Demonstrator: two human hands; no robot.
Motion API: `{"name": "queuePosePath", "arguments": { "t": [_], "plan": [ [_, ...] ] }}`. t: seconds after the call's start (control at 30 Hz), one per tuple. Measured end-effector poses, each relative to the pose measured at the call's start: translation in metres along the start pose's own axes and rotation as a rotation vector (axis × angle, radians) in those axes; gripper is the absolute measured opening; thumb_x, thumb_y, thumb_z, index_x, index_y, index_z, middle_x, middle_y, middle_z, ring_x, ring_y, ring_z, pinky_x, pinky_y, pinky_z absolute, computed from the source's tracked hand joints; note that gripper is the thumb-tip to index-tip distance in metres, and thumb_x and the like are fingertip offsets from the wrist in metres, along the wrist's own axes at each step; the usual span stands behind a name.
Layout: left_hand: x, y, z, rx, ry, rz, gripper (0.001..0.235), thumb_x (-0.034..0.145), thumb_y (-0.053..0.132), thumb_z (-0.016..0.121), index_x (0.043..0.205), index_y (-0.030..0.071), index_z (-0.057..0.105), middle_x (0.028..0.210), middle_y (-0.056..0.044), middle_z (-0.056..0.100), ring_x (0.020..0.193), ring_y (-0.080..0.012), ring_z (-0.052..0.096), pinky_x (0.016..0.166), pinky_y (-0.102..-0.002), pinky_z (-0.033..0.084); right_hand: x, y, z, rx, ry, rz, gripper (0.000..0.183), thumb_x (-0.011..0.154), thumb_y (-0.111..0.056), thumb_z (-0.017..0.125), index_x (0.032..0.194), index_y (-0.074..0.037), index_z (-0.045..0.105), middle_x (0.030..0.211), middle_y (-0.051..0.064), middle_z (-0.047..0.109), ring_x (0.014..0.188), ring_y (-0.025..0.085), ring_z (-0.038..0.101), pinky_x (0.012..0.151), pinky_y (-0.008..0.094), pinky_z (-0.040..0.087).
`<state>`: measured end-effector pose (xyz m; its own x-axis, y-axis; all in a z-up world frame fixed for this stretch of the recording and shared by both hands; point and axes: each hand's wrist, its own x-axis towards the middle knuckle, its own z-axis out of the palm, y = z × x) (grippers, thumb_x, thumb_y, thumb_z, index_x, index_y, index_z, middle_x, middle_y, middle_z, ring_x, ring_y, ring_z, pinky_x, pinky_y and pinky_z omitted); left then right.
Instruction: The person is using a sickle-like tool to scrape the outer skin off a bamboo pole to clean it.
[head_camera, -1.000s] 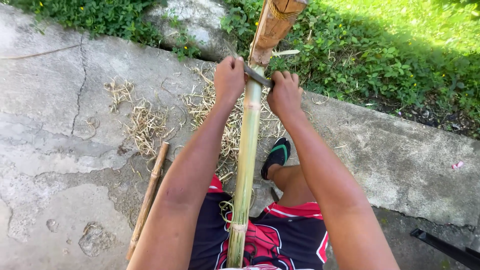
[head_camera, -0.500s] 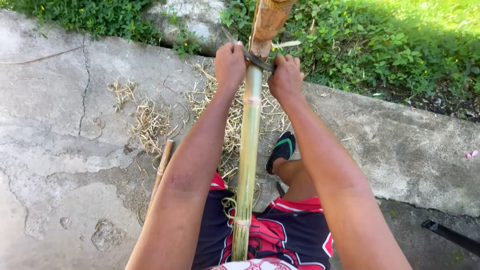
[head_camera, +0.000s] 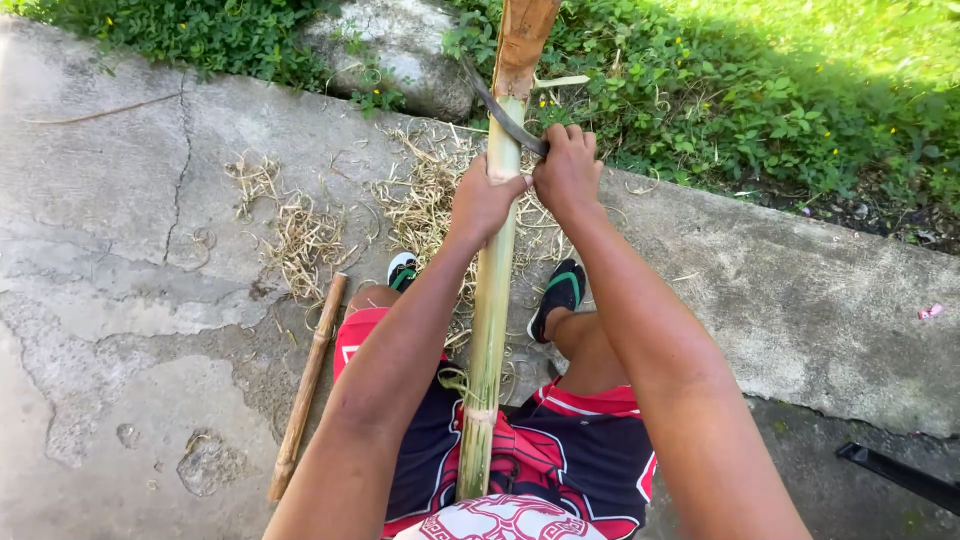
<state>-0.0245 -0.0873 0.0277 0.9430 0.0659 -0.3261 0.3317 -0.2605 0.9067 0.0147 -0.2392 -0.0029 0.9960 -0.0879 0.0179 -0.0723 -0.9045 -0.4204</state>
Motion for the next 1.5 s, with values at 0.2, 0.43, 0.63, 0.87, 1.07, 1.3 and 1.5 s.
{"name": "queuePosePath", "arguments": {
  "t": [0.2,0.43,0.63,0.87,1.07,1.3,1.5],
  "plan": [
    [0.014,0.005,-0.001,0.04,-0.059,-0.037,0.059,0.076,0.036,0.082,0.118,-0.001,0.064,0.099,-0.016,0.076,0.083,-0.0255,0.074,0.079,-0.039,0.058,0.006,-0.009,-0.021,-0.066,-0.045,0.025,0.018,0.089,-0.012,0.067,0.107,-0.013,0.065,0.116,0.008,0.06,0.117,0.033,0.051,0.088,0.059,0.041],
    [0.082,-0.005,-0.017,-0.073,0.14,0.04,0.045,0.106,0.045,0.06,0.107,0.0,0.062,0.092,-0.008,0.066,0.081,-0.0186,0.063,0.073,-0.039,0.053,0.027,-0.004,-0.014,-0.119,0.022,-0.093,0.018,0.086,-0.009,0.067,0.103,-0.012,0.067,0.113,0.009,0.061,0.118,0.033,0.051,0.086,0.057,0.04],
    [0.122,-0.006,-0.024,-0.427,0.102,0.0,0.037,0.104,0.034,0.053,0.08,0.007,0.058,0.064,-0.003,0.059,0.051,-0.0122,0.057,0.05,-0.03,0.05,0.059,-0.002,-0.011,-0.212,0.042,-0.216,0.014,0.086,-0.009,0.07,0.1,-0.012,0.067,0.109,0.009,0.062,0.118,0.034,0.051,0.085,0.055,0.038],
    [0.141,-0.01,-0.018,-0.525,0.051,-0.099,0.036,0.105,0.032,0.051,0.08,0.008,0.06,0.063,-0.002,0.061,0.049,-0.0111,0.058,0.046,-0.028,0.047,0.078,-0.006,-0.02,-0.284,0.018,-0.24,0.019,0.08,-0.008,0.071,0.099,-0.012,0.067,0.11,0.009,0.063,0.116,0.033,0.052,0.084,0.055,0.037],
    [0.133,-0.025,-0.01,-0.594,0.076,-0.091,0.036,0.106,0.032,0.052,0.081,0.008,0.06,0.063,-0.002,0.061,0.05,-0.0106,0.057,0.047,-0.027,0.045,0.077,-0.009,-0.032,-0.375,-0.014,-0.298,0.017,0.084,-0.008,0.07,0.101,-0.012,0.069,0.111,0.009,0.063,0.117,0.031,0.052,0.087,0.058,0.037],
    [0.128,-0.019,-0.017,-0.617,0.093,-0.16,0.038,0.105,0.034,0.053,0.079,0.007,0.063,0.063,-0.002,0.062,0.049,-0.0102,0.055,0.046,-0.026,0.045,0.077,-0.014,-0.024,-0.467,-0.073,-0.261,0.017,0.084,-0.008,0.068,0.1,-0.012,0.069,0.108,0.01,0.063,0.115,0.032,0.052,0.084,0.06,0.037],
    [0.143,-0.022,-0.015,-0.615,0.078,-0.102,0.037,0.104,0.032,0.054,0.08,0.006,0.063,0.063,-0.003,0.063,0.051,-0.0112,0.057,0.049,-0.028,0.048,0.076,-0.014,-0.028,-0.399,-0.069,-0.247,0.017,0.086,-0.009,0.069,0.103,-0.014,0.068,0.112,0.007,0.064,0.118,0.03,0.053,0.086,0.059,0.039]
  ]
}}
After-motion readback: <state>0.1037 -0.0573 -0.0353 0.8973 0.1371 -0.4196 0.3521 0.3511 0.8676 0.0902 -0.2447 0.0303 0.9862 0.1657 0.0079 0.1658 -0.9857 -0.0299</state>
